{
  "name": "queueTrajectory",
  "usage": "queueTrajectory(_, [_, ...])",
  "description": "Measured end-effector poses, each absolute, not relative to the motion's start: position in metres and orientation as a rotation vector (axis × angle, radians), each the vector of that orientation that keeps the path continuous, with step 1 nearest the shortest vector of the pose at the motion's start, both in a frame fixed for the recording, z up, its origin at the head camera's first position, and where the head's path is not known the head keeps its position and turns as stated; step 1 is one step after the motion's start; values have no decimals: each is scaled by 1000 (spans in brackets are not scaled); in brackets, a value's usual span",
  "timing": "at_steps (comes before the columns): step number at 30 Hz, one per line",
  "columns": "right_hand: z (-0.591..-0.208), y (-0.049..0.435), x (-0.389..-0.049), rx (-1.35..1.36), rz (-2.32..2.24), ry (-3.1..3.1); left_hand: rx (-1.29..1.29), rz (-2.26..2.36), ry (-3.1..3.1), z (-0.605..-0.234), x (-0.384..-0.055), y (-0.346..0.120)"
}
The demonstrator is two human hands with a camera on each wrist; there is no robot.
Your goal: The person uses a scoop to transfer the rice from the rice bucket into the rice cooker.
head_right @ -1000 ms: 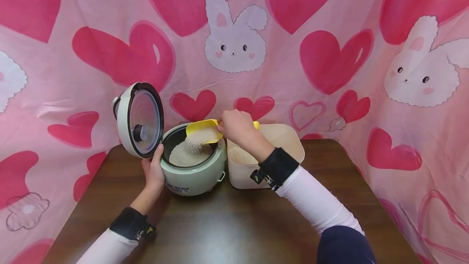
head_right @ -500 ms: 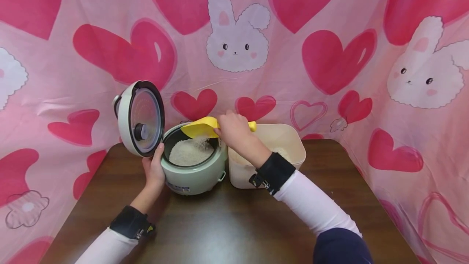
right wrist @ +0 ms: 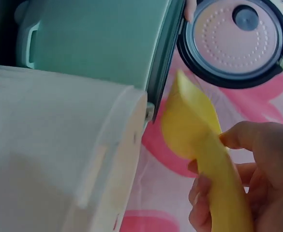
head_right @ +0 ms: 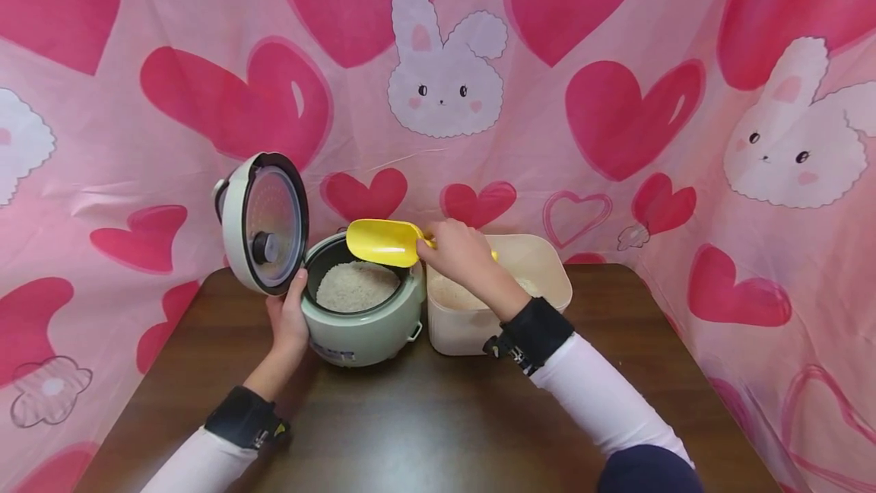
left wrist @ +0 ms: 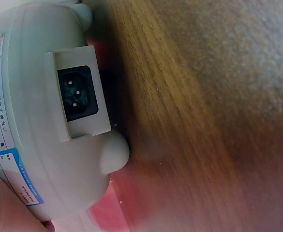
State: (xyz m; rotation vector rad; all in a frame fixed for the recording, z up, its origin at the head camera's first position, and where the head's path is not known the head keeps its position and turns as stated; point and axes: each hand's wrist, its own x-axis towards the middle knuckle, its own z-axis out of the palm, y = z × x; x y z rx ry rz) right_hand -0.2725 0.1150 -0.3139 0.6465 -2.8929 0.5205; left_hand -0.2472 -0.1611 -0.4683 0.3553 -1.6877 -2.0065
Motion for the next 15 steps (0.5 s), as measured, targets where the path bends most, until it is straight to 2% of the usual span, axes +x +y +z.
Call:
queueTrajectory(11, [-325,167,-278,647,1130,-3044,349,-2013,-1689,-467,-247,-161])
queueTrajectory(15, [-329,189,-277,603,1223,-3055,344,-2019,-1693,-469,-247,-163])
